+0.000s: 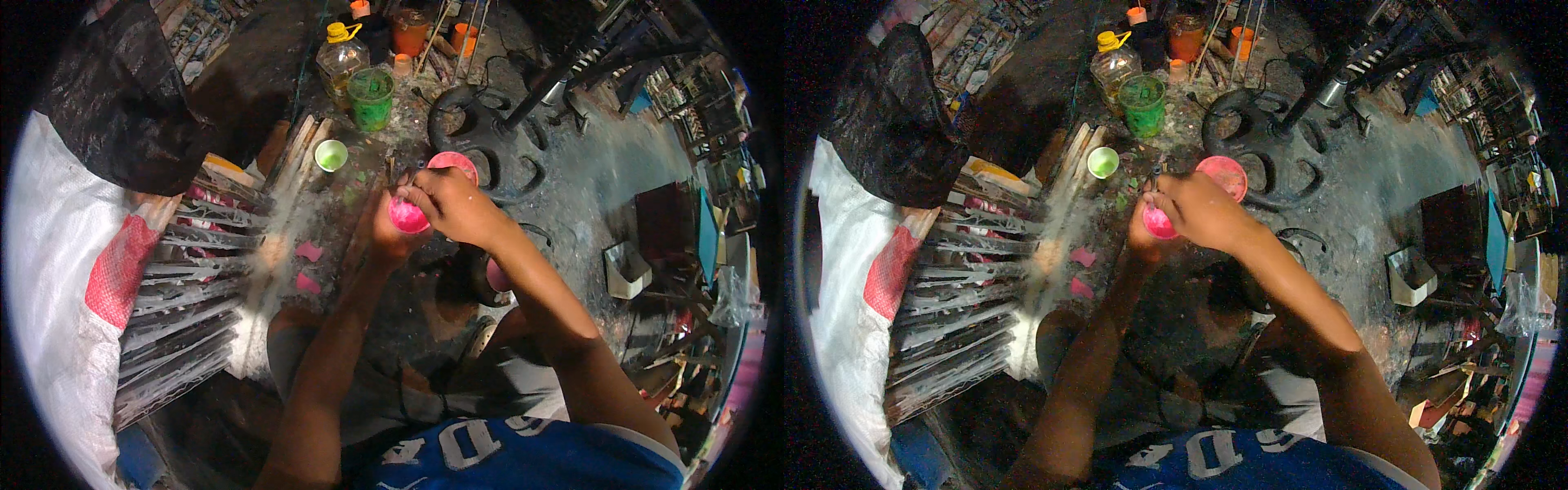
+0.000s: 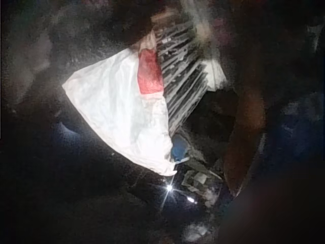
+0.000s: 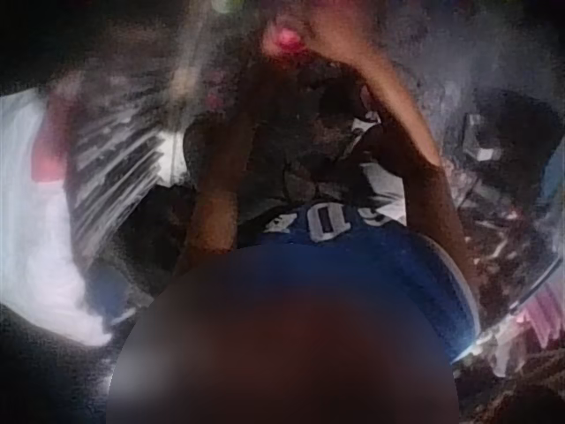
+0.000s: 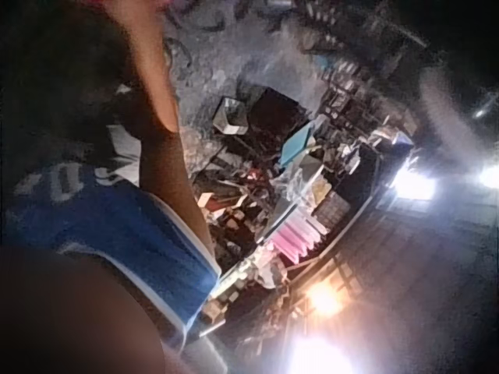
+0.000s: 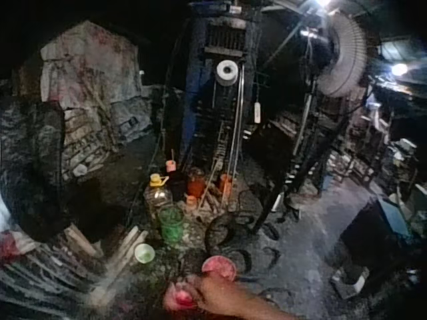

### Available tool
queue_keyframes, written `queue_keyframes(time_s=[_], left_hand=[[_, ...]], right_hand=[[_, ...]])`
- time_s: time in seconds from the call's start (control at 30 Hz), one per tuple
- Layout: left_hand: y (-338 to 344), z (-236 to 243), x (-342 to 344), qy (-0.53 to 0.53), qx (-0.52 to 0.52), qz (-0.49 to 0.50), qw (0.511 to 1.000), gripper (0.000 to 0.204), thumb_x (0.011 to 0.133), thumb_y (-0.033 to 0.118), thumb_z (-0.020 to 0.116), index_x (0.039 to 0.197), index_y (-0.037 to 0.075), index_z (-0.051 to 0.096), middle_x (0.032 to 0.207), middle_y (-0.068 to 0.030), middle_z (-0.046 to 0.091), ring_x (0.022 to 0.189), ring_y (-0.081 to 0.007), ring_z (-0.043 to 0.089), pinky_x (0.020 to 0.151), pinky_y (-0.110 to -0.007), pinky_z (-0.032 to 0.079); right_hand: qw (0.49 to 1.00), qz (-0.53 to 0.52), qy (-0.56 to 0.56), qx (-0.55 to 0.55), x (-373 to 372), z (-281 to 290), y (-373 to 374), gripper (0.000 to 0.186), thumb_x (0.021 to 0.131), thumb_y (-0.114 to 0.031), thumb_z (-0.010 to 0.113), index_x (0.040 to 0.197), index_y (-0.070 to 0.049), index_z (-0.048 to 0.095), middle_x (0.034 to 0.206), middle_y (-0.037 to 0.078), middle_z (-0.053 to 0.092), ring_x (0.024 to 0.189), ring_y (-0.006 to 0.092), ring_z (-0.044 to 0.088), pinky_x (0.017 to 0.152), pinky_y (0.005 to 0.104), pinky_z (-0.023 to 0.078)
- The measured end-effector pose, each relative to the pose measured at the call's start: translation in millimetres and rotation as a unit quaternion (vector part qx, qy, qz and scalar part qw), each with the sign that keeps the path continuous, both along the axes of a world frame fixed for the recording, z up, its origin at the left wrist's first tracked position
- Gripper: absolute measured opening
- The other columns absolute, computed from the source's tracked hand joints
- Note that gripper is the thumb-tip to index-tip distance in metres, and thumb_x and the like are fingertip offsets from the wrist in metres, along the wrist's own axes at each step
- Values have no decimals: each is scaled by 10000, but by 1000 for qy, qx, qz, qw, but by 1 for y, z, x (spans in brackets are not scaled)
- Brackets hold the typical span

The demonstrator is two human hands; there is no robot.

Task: The person sits on the floor and mixes pink paint in a small container using a stick. They briefly retrieve a pink plastic object from a nearby box and return to mixing the paint.

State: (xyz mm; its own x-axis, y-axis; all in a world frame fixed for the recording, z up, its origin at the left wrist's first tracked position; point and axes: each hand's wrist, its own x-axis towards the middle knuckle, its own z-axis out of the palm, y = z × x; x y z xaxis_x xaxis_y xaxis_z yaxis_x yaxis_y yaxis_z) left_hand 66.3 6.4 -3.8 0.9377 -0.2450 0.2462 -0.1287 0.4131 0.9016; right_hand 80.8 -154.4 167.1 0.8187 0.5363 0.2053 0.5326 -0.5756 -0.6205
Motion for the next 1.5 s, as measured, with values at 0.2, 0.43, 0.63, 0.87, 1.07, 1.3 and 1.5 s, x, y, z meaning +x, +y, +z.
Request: queue_keyframes(time_s=[0.2,0.43,0.63,0.87,1.07,1.3,1.5], left_hand=[[4,-16,6,66,-12,-16,998,736,801,128,941,1394,30,516,1288,-84,667,1193,-200,656,1067,-398,519],[2,-9,5,-96,95,70,988,646,795,140,940,1317,40,572,1212,-80,679,1139,-189,672,1011,-381,539],[-7,-14,6,-15,59,59,996,558,808,185,933,1237,35,610,1110,-74,701,1072,-198,683,960,-379,550],[17,-23,14,-105,177,93,974,556,781,179,923,1224,34,620,1101,-168,697,1043,-356,704,913,-463,570],[8,-45,18,-130,267,149,943,552,775,161,919,1230,34,633,1136,-183,696,1038,-377,695,913,-473,560],[9,-36,16,-52,155,108,981,576,789,148,925,1268,38,624,1131,-155,689,1051,-320,693,919,-450,552],[-9,-20,15,4,54,86,995,594,791,167,930,1282,30,624,1110,-123,694,1032,-293,704,933,-424,556]], right_hand=[[997,0,-20,-68,2,3,-8,217,1057,-214,684,1019,-3,719,914,254,701,879,467,683,781,530,528],[997,-20,-15,-72,3,5,-4,247,1061,-238,681,1021,3,715,913,258,696,881,468,683,789,537,526],[999,32,24,14,9,0,-1,292,1086,-261,613,1007,10,684,889,286,710,853,512,689,781,603,526],[996,-33,-38,-75,10,0,1,313,1092,-275,619,1002,19,677,836,284,698,805,518,682,748,605,527],[1000,-16,13,-15,15,-4,4,323,1095,-294,609,1031,15,682,899,293,711,869,512,696,791,620,524],[997,9,17,-81,10,6,-1,280,1075,-267,659,1017,6,683,903,275,689,881,498,674,784,579,517],[999,-10,-25,-21,18,-15,5,313,1099,-295,607,1025,5,657,876,294,702,846,527,688,751,624,520]])
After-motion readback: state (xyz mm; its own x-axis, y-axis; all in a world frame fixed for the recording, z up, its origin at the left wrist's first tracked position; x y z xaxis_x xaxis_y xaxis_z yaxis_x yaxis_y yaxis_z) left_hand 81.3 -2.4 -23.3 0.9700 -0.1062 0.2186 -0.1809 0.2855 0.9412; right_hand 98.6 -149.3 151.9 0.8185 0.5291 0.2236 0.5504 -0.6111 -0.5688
